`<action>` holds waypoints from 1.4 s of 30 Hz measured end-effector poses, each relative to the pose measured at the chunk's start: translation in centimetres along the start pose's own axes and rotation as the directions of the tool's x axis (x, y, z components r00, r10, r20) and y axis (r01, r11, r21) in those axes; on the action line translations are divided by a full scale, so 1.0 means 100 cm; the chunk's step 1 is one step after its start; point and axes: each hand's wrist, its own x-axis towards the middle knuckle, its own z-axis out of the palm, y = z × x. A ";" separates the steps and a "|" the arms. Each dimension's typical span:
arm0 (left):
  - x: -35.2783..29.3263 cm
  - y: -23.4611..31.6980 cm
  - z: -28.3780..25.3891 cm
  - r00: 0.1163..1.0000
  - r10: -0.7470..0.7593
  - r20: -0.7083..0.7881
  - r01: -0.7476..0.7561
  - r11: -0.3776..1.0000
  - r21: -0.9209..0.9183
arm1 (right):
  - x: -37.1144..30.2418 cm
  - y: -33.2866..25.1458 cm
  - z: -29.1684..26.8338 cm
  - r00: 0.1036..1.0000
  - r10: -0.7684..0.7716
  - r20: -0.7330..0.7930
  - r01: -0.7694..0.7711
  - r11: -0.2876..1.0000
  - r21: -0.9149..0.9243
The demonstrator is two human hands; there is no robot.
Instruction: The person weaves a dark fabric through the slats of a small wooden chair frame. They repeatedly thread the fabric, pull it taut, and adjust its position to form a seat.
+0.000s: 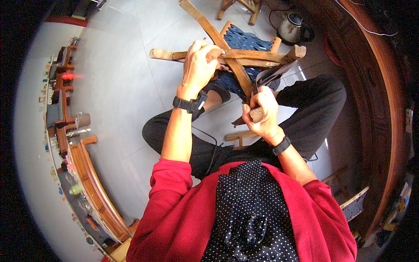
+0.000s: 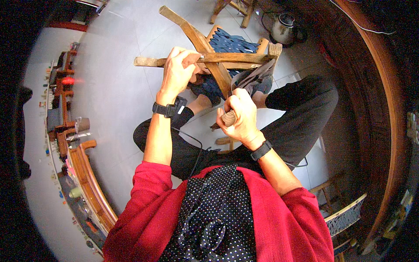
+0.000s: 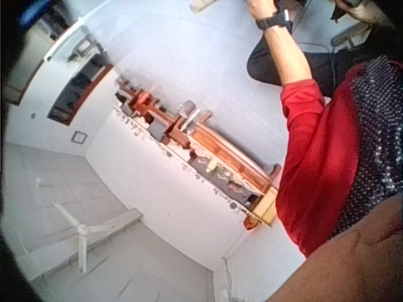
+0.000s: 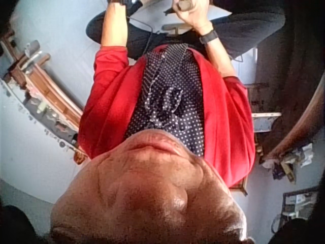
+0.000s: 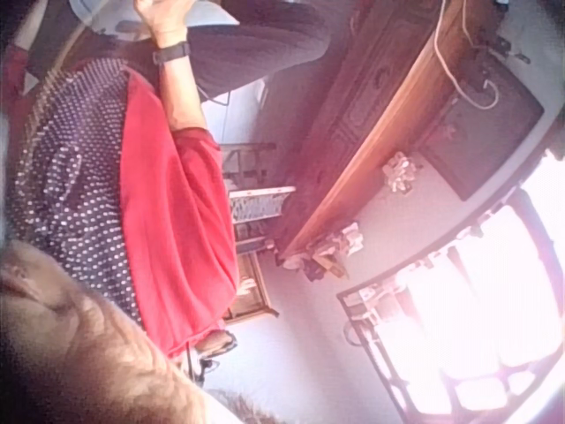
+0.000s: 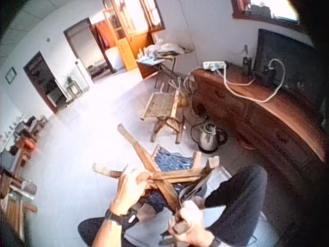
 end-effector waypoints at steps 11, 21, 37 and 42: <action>0.014 0.011 0.005 0.987 0.152 0.042 -0.154 0.987 0.054 | -0.001 0.000 0.001 1.000 -0.002 0.000 0.002 1.000 -0.015; 0.004 0.011 -0.004 0.997 -0.058 0.041 0.055 0.996 0.073 | -0.001 0.000 0.000 1.000 -0.011 -0.005 0.011 1.000 -0.007; -0.045 0.033 0.046 0.943 -0.155 -0.295 0.165 0.986 0.009 | -0.003 0.000 0.003 1.000 0.000 -0.012 0.000 1.000 -0.002; -0.054 0.040 0.069 0.932 -0.085 -0.352 0.118 0.990 0.073 | -0.004 0.000 0.004 1.000 0.000 -0.021 0.000 1.000 0.003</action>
